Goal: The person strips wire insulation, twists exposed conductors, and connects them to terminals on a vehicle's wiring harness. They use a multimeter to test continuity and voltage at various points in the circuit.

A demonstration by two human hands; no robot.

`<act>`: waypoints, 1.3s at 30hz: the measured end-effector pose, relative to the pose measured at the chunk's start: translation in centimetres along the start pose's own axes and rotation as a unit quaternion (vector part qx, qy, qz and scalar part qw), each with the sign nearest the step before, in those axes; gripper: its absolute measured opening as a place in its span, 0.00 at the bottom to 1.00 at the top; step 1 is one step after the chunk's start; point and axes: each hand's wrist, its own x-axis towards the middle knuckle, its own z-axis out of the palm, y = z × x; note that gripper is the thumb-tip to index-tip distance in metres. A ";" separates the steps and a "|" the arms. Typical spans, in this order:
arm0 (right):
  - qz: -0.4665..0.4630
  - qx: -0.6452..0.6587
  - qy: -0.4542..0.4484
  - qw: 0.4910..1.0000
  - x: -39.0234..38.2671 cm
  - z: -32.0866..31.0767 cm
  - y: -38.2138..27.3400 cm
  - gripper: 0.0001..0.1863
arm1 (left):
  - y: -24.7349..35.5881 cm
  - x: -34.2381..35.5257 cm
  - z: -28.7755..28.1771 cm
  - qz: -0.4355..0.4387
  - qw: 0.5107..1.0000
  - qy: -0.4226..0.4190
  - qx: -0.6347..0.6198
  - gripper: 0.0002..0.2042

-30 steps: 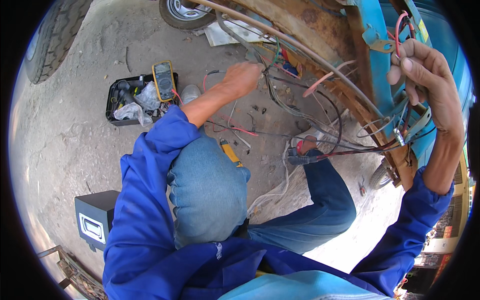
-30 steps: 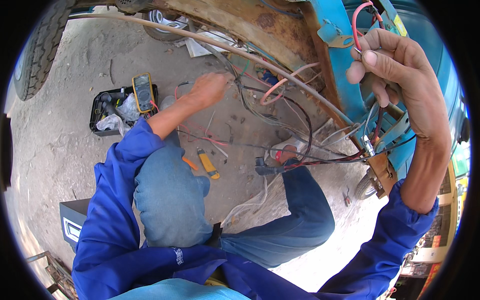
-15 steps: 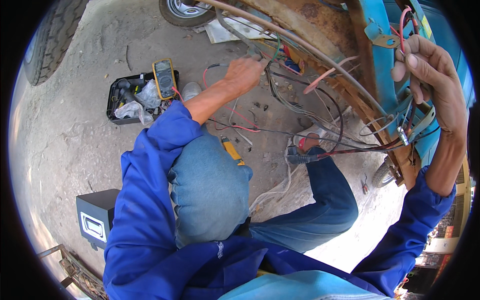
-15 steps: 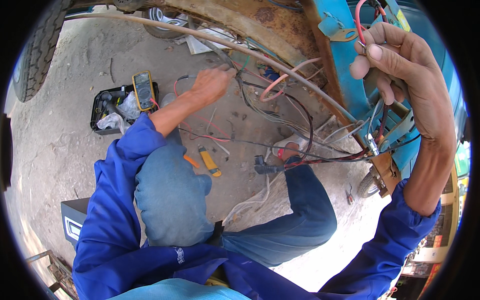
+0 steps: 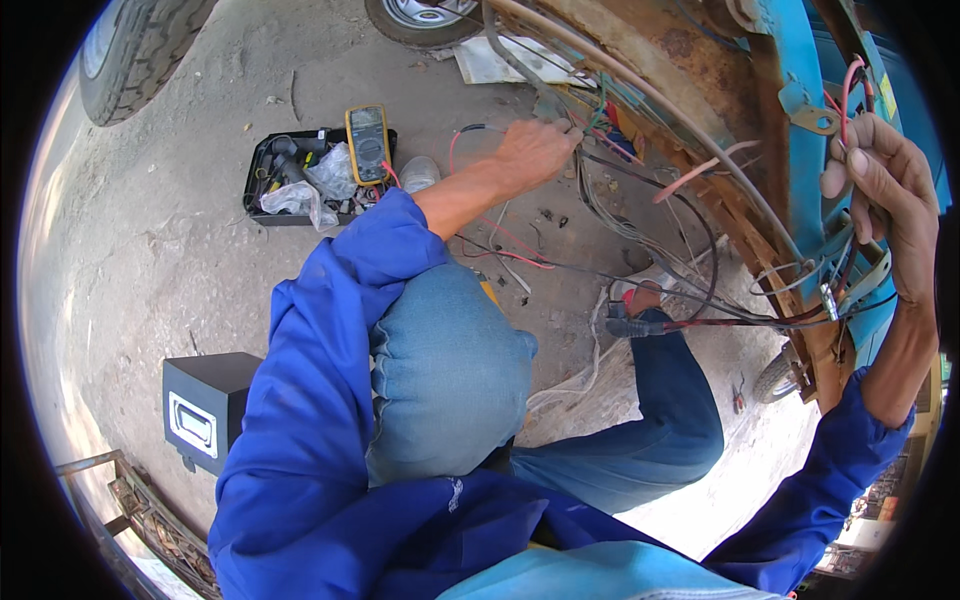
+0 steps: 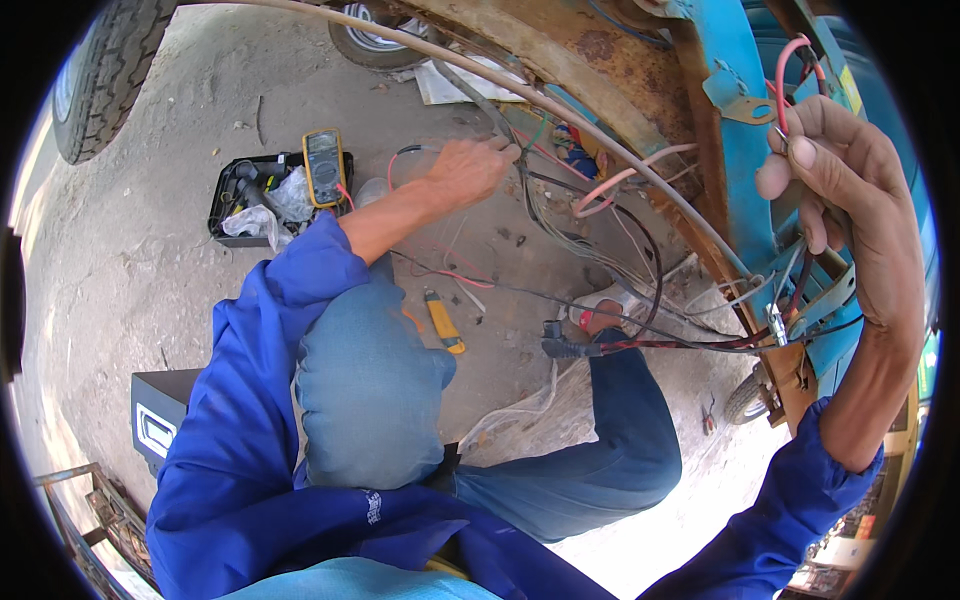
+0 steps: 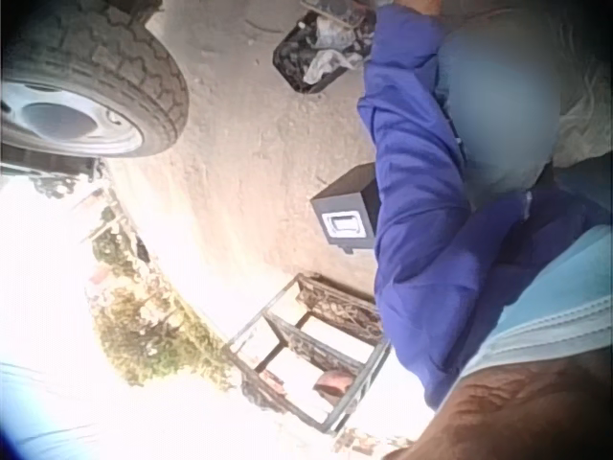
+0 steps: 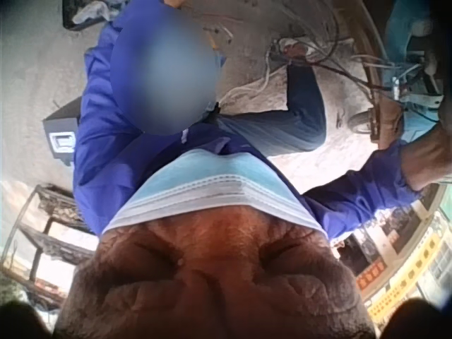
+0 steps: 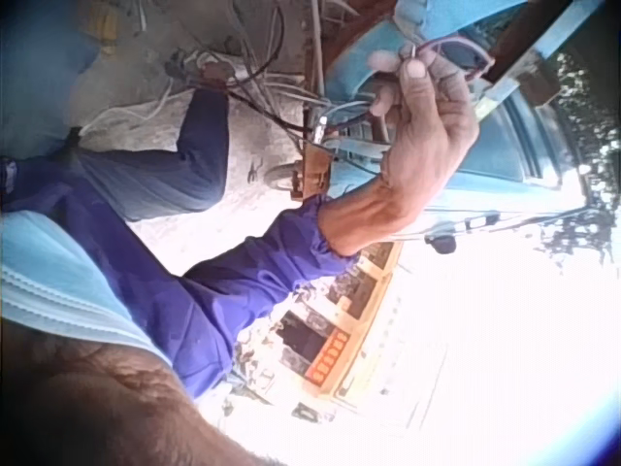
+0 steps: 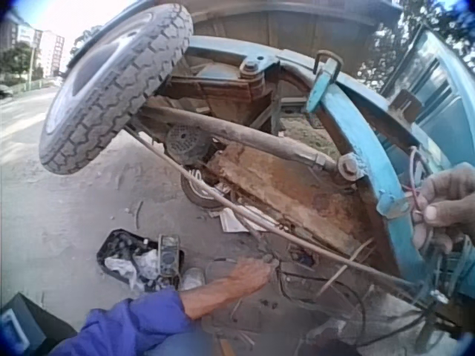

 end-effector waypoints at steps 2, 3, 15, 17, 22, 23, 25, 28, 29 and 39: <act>0.017 -0.056 0.042 0.997 0.0 0.1 0.4 0.18 | 0.0 -0.4 0.1 0.021 0.999 0.048 -0.009 0.13; 0.013 -0.038 0.031 0.999 0.1 0.2 0.6 0.18 | 0.0 -0.4 0.1 0.010 0.999 0.039 -0.006 0.12; -0.004 -0.068 0.049 0.996 -0.2 0.0 2.4 0.17 | 0.5 -0.2 1.2 0.016 1.000 0.013 -0.013 0.09; -0.017 -0.059 0.045 0.997 -0.2 0.2 2.3 0.17 | 0.5 -0.1 1.4 0.010 1.000 0.009 -0.016 0.09; -0.041 -0.032 0.033 0.998 0.0 0.7 1.4 0.17 | 0.6 -0.4 0.9 -0.015 1.000 0.006 -0.023 0.10; -0.049 -0.040 0.040 0.997 0.0 0.8 1.3 0.16 | 0.5 -0.8 0.7 -0.025 0.999 0.005 -0.020 0.11; -0.051 -0.059 0.067 0.995 -0.7 0.8 1.2 0.17 | 0.4 -1.3 0.1 -0.034 0.999 0.002 -0.033 0.12; -0.070 -0.134 0.158 0.976 -3.7 0.5 0.7 0.19 | -0.3 -2.6 -0.6 -0.089 0.993 -0.056 -0.058 0.16; -0.075 -0.137 0.194 0.969 -5.0 0.4 0.4 0.20 | -0.6 -2.6 -0.9 -0.107 0.990 -0.076 -0.054 0.16; -0.070 0.297 0.058 0.950 -19.7 8.4 -3.0 0.05 | 0.1 -4.9 -4.6 -0.017 0.965 -0.251 -0.080 0.13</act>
